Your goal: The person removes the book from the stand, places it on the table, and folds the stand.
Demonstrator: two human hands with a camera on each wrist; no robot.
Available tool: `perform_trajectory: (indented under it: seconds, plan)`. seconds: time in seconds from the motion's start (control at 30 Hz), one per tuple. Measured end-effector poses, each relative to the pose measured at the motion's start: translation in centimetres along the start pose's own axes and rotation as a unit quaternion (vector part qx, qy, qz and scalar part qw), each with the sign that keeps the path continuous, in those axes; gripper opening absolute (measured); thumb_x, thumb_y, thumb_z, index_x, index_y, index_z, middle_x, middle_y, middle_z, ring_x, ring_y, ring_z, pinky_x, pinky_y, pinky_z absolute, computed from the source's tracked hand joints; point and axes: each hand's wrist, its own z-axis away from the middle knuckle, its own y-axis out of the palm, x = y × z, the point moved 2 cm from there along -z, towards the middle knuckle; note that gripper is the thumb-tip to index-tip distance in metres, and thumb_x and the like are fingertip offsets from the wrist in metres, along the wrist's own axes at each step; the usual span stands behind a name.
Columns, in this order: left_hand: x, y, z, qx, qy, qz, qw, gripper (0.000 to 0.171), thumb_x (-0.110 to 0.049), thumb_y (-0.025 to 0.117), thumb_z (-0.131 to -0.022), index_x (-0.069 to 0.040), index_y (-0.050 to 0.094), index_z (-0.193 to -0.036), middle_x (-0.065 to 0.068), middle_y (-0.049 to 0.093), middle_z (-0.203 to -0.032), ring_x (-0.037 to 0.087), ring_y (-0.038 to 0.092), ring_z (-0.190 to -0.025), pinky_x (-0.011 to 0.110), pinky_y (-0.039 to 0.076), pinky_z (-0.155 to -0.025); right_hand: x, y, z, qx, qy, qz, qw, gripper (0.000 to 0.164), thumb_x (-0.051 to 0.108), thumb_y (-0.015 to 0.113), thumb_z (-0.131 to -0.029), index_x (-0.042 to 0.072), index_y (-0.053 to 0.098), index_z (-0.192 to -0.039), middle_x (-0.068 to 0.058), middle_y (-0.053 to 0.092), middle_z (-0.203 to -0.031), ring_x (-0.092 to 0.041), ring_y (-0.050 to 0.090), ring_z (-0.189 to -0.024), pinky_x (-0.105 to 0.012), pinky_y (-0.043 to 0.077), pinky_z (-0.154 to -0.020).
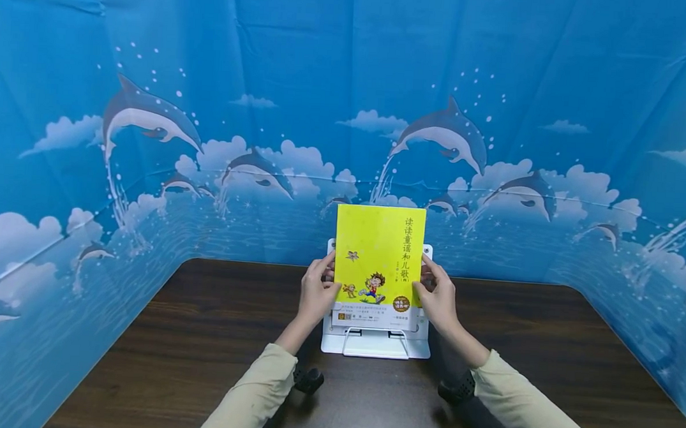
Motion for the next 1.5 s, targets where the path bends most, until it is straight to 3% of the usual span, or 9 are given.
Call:
perform_trajectory:
  seconds: [0.33,0.97,1.07,1.2,1.37,1.5]
  plan:
    - [-0.9,-0.5,-1.2,-0.022,0.031,-0.005,0.9993,0.062,0.017,0.063,-0.072,0.000,0.047,-0.130,0.015,0.052,-0.102,0.022,0.055,-0.084,0.029,0.053,-0.067,1.0,-0.2,-1.4,-0.004,-0.031,-0.014,0.999,0.057,-0.010,0.058,-0.080,0.003,0.043,-0.134,-0.015,0.053,-0.101,-0.024,0.055,-0.089,-0.039,0.051,-0.077]
    - [-2.9,-1.2,-3.0,-0.027,0.058,-0.004,0.9979,0.061,0.014,0.061,-0.075,-0.004,0.046,-0.132,0.014,0.051,-0.105,0.021,0.054,-0.088,0.027,0.053,-0.071,2.8,-1.0,-3.1,-0.025,-0.070,-0.027,0.997,0.057,-0.009,0.058,-0.081,0.003,0.043,-0.134,-0.016,0.052,-0.098,-0.023,0.055,-0.088,-0.026,0.052,-0.073]
    - [-3.2,-1.3,-3.2,-0.029,0.064,-0.002,0.9975,0.061,0.014,0.061,-0.076,-0.005,0.046,-0.132,0.014,0.051,-0.105,0.021,0.055,-0.089,0.027,0.053,-0.071,3.1,-1.1,-3.3,-0.026,-0.074,-0.026,0.997,0.057,-0.009,0.058,-0.081,0.004,0.042,-0.134,-0.016,0.052,-0.099,-0.025,0.055,-0.088,-0.030,0.052,-0.074]
    - [-3.5,-1.4,-3.3,-0.026,0.067,0.001,0.9974,0.061,0.014,0.061,-0.076,-0.006,0.046,-0.132,0.013,0.051,-0.106,0.021,0.055,-0.090,0.025,0.052,-0.071,3.4,-1.4,-3.4,-0.023,-0.077,-0.024,0.996,0.058,-0.009,0.058,-0.081,0.004,0.042,-0.135,-0.017,0.052,-0.100,-0.025,0.056,-0.089,-0.035,0.052,-0.073]
    - [-4.0,-1.4,-3.1,-0.017,0.062,0.007,0.9979,0.063,0.014,0.062,-0.075,-0.005,0.046,-0.132,0.013,0.051,-0.105,0.021,0.055,-0.089,0.026,0.053,-0.070,3.6,-2.0,-3.2,-0.012,-0.077,-0.010,0.997,0.058,-0.008,0.059,-0.081,0.003,0.041,-0.135,-0.016,0.052,-0.100,-0.025,0.056,-0.090,-0.023,0.050,-0.071]
    - [-4.3,-1.2,-2.7,-0.006,0.058,0.012,0.9982,0.063,0.013,0.064,-0.074,-0.004,0.046,-0.132,0.014,0.051,-0.105,0.021,0.055,-0.088,0.026,0.053,-0.070,3.6,-2.8,-3.0,-0.002,-0.078,0.006,0.997,0.058,-0.007,0.060,-0.081,0.004,0.041,-0.135,-0.015,0.052,-0.100,-0.025,0.056,-0.090,-0.022,0.050,-0.070]
